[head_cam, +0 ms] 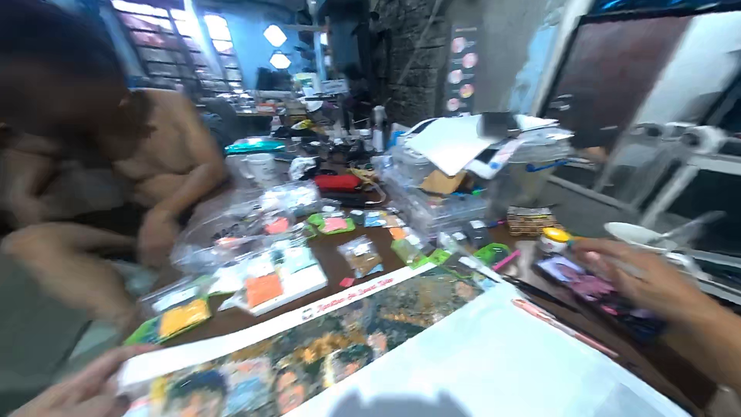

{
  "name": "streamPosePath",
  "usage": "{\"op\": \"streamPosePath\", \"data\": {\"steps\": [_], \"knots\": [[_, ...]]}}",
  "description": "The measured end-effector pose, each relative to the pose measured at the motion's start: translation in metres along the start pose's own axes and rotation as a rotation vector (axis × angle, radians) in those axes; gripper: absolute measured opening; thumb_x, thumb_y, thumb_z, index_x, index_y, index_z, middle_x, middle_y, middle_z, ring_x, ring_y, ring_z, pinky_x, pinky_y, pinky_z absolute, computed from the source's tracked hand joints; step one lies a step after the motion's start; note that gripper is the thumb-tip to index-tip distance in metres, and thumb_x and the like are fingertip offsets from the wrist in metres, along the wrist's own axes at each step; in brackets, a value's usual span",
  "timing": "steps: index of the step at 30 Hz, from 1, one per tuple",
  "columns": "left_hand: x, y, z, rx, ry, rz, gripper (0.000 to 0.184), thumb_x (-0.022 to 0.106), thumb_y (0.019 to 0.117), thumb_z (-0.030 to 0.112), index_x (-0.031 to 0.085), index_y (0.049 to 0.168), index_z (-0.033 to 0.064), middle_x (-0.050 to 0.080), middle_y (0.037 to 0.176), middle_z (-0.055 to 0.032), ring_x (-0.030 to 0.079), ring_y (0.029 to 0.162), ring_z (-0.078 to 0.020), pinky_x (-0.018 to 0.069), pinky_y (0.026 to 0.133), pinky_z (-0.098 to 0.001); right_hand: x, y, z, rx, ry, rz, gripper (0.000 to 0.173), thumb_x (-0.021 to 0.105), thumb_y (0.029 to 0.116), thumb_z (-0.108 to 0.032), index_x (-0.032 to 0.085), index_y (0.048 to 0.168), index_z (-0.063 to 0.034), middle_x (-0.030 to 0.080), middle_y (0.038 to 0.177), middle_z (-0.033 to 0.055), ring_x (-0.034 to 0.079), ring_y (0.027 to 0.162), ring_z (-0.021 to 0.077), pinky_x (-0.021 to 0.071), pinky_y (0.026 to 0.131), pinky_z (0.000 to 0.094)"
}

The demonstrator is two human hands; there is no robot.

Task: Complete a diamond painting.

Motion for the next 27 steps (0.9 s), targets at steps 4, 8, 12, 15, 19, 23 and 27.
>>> {"op": "streamPosePath", "data": {"steps": [4,8,12,15,19,23,27], "knots": [[-0.008,0.009,-0.017,-0.065,-0.065,0.108,0.053,0.053,0.0882,-0.001,0.047,0.139,0.0108,0.065,0.087,-0.0012,0.06,0.06,-0.006,0.0496,0.051,-0.0215,0.012,0.034,-0.129,-0.28,0.06,-0.06,0.056,0.042,0.1034,-0.038,0.068,0.114,0.0111,0.07,0.109,0.0232,0.068,0.102,0.0385,0.0527,0.093,0.0587],[0.0,0.004,-0.007,-0.106,-0.086,0.076,0.043,0.046,0.0989,-0.003,0.046,0.14,0.0086,0.065,0.089,-0.0052,0.059,0.062,-0.008,0.0488,0.053,-0.0224,0.049,0.043,-0.249,-0.762,0.149,-0.109,0.057,0.038,0.1056,-0.048,0.076,0.107,-0.0048,0.073,0.096,0.0106,0.071,0.089,0.0264,0.0595,0.078,0.0471],[0.002,0.005,-0.005,-0.082,-0.125,0.058,0.04,0.047,0.0986,-0.003,0.047,0.137,0.0074,0.065,0.087,-0.0035,0.058,0.061,-0.0056,0.048,0.053,-0.0208,0.095,0.025,-0.353,-1.135,0.311,-0.119,0.041,0.035,0.1107,-0.043,0.066,0.122,-0.0193,0.071,0.106,0.0024,0.069,0.101,0.0163,0.0575,0.085,0.032],[0.006,0.006,-0.005,-0.076,-0.151,0.023,0.045,0.047,0.0968,-0.002,0.043,0.141,0.0072,0.065,0.087,-0.0031,0.057,0.06,-0.005,0.0484,0.054,-0.0204,0.119,0.009,-0.417,-1.248,0.532,-0.286,0.034,0.039,0.1115,-0.033,0.064,0.122,-0.0131,0.07,0.11,0.0069,0.068,0.105,0.0199,0.056,0.091,0.0338],[0.011,0.009,-0.002,-0.068,-0.18,0.004,0.045,0.048,0.0968,-0.004,0.042,0.14,0.007,0.063,0.087,-0.0031,0.056,0.06,-0.0051,0.0472,0.054,-0.02,0.133,-0.009,-0.476,-1.265,0.912,-0.442,0.029,0.045,0.1103,-0.025,0.064,0.119,-0.0046,0.071,0.107,0.0123,0.068,0.103,0.0219,0.0542,0.094,0.0337],[0.011,0.005,0.002,-0.069,-0.136,0.019,0.047,0.048,0.0953,-0.004,0.044,0.14,0.0073,0.064,0.087,-0.0032,0.058,0.061,-0.0055,0.0475,0.053,-0.02,0.133,-0.027,-0.503,-1.259,1.089,-0.49,0.021,0.055,0.1045,-0.014,0.069,0.111,0.0003,0.073,0.098,0.0137,0.071,0.095,0.0242,0.0567,0.088,0.0371],[0.004,0.005,-0.008,-0.048,-0.038,0.079,0.048,0.054,0.0957,0.002,0.048,0.142,0.0124,0.068,0.091,-0.0051,0.062,0.063,-0.0084,0.0501,0.051,-0.0237,0.119,-0.029,-0.473,-1.247,0.906,-0.514,0.019,0.056,0.102,-0.01,0.072,0.109,-0.0045,0.072,0.089,0.013,0.071,0.087,0.0281,0.0565,0.081,0.0429]]}}
Point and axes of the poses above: each hand's wrist, its own y-axis towards the middle knuckle, its own x-axis out of the palm, z = x × y, the point moved 9 cm from there along y, towards the middle knuckle
